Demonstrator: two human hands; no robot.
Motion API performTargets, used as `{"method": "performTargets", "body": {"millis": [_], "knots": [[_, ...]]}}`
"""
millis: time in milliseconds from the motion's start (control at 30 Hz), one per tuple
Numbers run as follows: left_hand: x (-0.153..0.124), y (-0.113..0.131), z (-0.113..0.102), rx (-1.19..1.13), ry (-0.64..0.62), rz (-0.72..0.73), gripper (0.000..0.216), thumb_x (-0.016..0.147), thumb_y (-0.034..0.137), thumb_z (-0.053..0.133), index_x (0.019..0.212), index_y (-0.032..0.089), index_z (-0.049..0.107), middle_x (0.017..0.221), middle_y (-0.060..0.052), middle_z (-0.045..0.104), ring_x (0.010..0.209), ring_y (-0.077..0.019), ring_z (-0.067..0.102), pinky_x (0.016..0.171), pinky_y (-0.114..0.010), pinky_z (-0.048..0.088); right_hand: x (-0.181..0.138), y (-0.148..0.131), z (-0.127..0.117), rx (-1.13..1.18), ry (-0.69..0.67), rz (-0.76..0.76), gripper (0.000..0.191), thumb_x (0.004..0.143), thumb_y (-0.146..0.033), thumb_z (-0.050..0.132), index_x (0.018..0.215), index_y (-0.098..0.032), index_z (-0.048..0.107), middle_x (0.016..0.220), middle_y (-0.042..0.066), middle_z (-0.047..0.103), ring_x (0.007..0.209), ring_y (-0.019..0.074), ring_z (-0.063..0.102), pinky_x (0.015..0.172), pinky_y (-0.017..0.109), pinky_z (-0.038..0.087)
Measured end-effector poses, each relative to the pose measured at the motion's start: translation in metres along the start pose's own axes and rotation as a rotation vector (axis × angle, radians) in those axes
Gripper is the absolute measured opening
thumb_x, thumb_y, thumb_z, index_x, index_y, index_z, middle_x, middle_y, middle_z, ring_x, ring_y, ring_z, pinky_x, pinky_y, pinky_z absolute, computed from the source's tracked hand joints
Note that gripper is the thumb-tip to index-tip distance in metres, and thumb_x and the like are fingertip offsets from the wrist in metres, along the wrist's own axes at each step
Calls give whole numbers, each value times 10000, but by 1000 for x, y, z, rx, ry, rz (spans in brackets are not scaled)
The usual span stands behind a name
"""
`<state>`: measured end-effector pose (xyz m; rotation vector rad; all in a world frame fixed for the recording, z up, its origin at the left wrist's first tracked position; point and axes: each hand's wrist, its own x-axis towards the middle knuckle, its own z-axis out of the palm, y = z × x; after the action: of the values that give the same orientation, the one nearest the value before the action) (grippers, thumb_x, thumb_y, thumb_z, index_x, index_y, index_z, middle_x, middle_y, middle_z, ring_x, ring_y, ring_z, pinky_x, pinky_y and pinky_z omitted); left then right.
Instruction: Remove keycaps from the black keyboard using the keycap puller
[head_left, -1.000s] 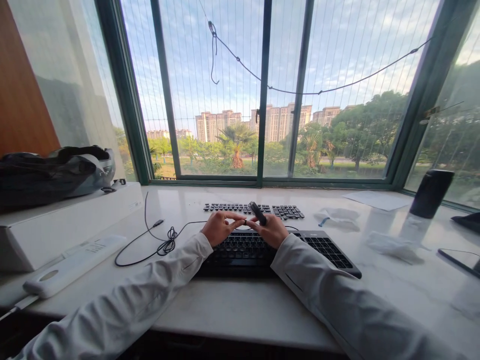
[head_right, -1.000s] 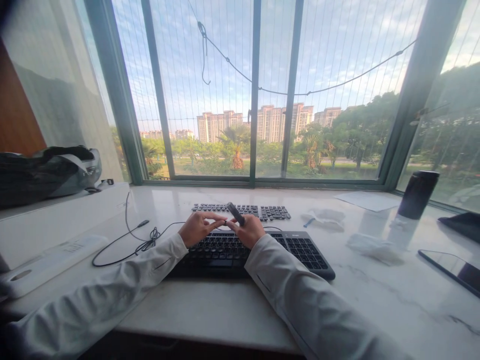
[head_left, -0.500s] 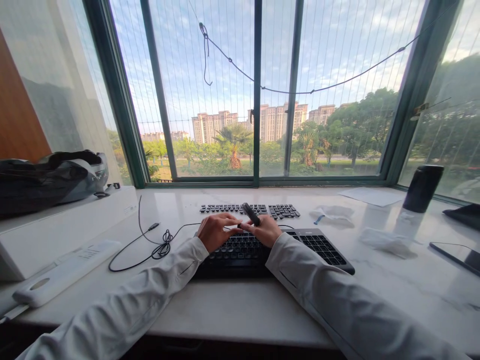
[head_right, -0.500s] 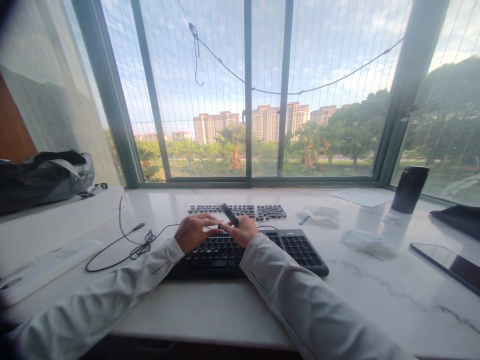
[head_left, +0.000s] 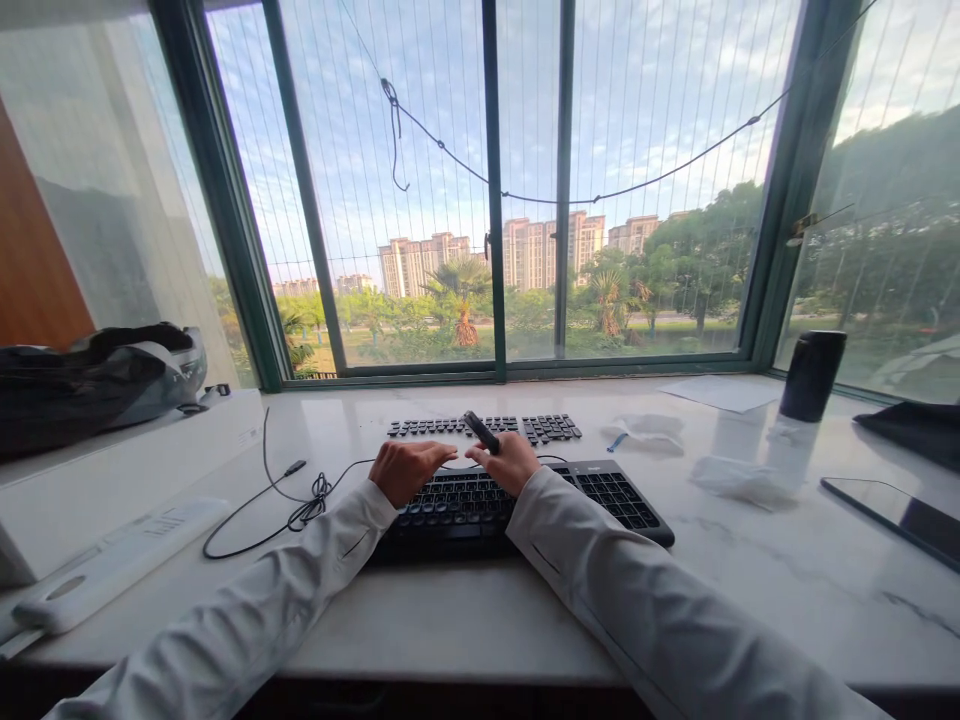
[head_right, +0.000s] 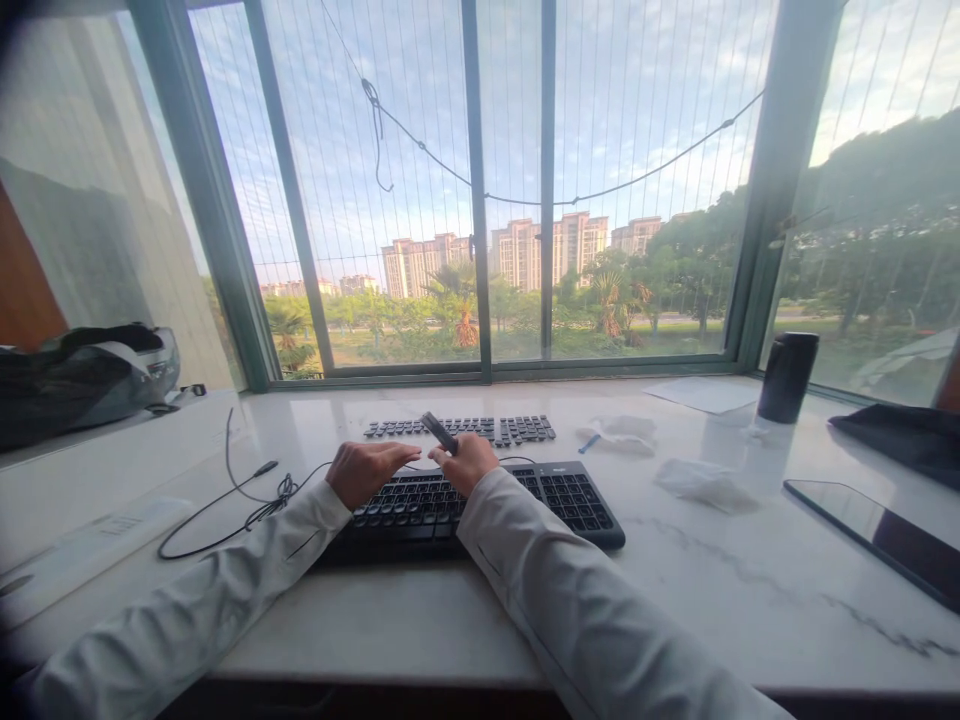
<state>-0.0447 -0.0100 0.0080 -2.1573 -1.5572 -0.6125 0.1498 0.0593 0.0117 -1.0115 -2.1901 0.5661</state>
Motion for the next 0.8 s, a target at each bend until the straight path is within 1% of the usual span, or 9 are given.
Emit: {"method": "performTargets", "body": {"millis": [100,167,233,300,400,533,667,800], "knots": [[2,-6,0,60,21,-99,315,924,439,432,997,315,713,1031,6,722,883,-214,677,643,-252,414,0,6,-9,-237,35,23,278,817,-421,526,890,-253,736,846,75,716,825,249,650,681,314,429],[2,-12,0,82,46,-162,317,913,449,447,965,301,722,1016,-4,726,882,-230,676,623,-257,397,0,11,-16,-394,46,38,267,812,-382,516,925,-244,716,891,99,710,833,265,648,685,336,436],[4,-19,2,114,58,-205,313,901,452,464,942,284,726,981,-20,733,869,-246,674,615,-264,386,1,16,-21,-509,37,46,255,793,-329,523,939,-219,702,905,117,704,838,272,648,693,347,443],[8,-26,4,161,41,-220,314,896,452,468,928,274,724,944,-35,738,847,-256,673,613,-271,380,2,19,-25,-578,25,52,248,778,-290,526,933,-194,694,898,131,700,836,273,648,694,348,446],[22,-33,8,209,-17,-197,318,890,449,469,906,258,723,900,-56,738,831,-256,669,619,-276,382,4,23,-28,-615,29,66,247,772,-266,514,919,-172,689,899,147,695,831,274,651,684,351,450],[49,-37,20,216,-103,-133,297,881,421,485,898,253,730,862,-71,736,810,-244,665,651,-278,404,5,26,-32,-621,39,88,253,765,-265,511,911,-161,689,911,162,692,840,288,652,677,364,458],[73,-39,39,222,-212,-76,282,874,374,492,914,249,741,854,-77,735,800,-229,662,682,-273,425,4,25,-36,-621,35,94,266,774,-287,513,923,-157,690,927,169,687,852,288,649,689,369,465],[85,-40,60,232,-245,-82,257,839,347,527,897,240,753,826,-84,731,796,-238,660,704,-292,441,3,23,-37,-626,22,94,256,769,-277,521,925,-163,688,923,153,689,837,273,652,691,361,470]]}}
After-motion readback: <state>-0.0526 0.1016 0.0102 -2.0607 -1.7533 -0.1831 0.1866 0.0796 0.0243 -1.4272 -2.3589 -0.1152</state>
